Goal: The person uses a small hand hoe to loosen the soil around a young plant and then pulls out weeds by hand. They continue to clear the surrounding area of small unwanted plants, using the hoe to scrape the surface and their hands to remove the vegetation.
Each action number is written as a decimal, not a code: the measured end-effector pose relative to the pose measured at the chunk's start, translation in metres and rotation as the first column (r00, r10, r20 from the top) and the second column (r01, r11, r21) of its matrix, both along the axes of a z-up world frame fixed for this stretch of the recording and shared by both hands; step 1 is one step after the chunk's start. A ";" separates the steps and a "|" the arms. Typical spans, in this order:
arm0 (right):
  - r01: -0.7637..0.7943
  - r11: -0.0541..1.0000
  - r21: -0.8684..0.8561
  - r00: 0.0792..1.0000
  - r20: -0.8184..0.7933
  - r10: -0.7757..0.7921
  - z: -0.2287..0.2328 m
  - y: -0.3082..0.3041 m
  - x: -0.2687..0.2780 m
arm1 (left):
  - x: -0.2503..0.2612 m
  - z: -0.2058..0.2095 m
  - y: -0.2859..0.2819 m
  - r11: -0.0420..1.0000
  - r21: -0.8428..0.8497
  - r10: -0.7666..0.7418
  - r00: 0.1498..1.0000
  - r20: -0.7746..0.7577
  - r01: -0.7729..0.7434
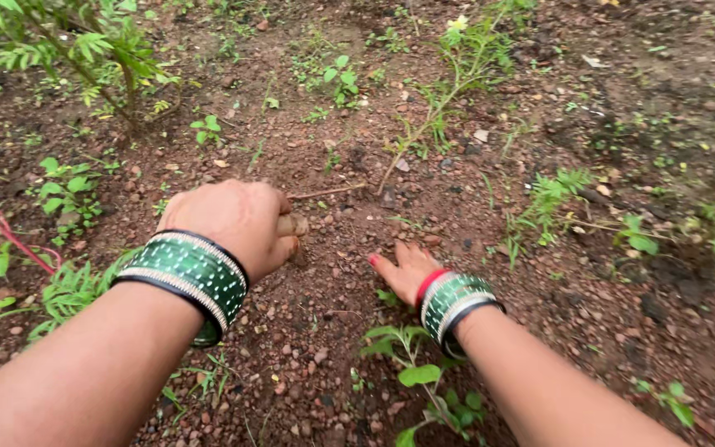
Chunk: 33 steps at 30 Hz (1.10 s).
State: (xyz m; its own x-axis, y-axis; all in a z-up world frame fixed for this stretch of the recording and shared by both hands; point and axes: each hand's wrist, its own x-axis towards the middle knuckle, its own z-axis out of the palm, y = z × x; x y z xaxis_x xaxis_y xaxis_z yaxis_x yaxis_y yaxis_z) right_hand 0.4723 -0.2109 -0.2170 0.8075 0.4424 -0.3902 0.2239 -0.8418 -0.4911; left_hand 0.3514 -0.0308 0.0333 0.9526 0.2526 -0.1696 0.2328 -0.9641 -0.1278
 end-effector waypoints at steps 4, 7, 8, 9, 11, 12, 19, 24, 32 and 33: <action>-0.069 0.981 -0.179 0.995 -0.085 0.055 -0.012 0.000 -0.001 | -0.002 -0.003 0.007 0.999 -0.040 0.010 0.999 0.032 -0.008; -0.151 0.961 -0.232 0.984 -0.127 0.124 -0.011 0.000 0.007 | -0.001 -0.004 0.005 0.999 -0.026 0.026 1.000 -0.005 -0.026; -0.171 0.951 -0.257 0.981 -0.137 0.140 -0.010 -0.002 0.008 | 0.002 -0.005 0.002 1.000 -0.014 0.023 1.000 -0.007 -0.023; -0.192 0.940 -0.282 0.977 -0.147 0.155 -0.008 -0.003 0.009 | 0.005 -0.005 -0.001 1.000 -0.002 0.020 1.000 -0.009 -0.020; -0.174 0.935 -0.310 0.982 -0.131 0.139 -0.006 0.000 0.003 | 0.007 -0.008 -0.006 1.000 0.017 0.007 1.000 -0.012 -0.007; -0.162 0.933 -0.321 0.984 -0.119 0.130 -0.004 0.003 0.002 | 0.011 -0.009 -0.007 1.000 0.029 -0.006 1.000 -0.007 0.006; -0.179 0.915 -0.362 0.982 -0.125 0.143 -0.004 0.010 -0.002 | 0.020 0.001 -0.005 0.999 -0.048 0.001 0.997 -0.076 -0.004; -0.201 0.927 -0.317 0.975 -0.151 0.160 0.010 0.003 -0.001 | 0.030 0.012 -0.019 0.996 0.005 0.093 0.984 -0.155 -0.093; -0.201 0.938 -0.281 0.962 -0.236 0.135 0.022 0.000 0.000 | 0.026 0.007 -0.031 0.983 0.028 0.185 0.967 -0.173 -0.183; -0.207 0.944 -0.255 0.961 -0.232 0.148 0.019 -0.005 0.000 | 0.028 0.006 -0.028 0.982 0.035 0.190 0.960 -0.206 -0.187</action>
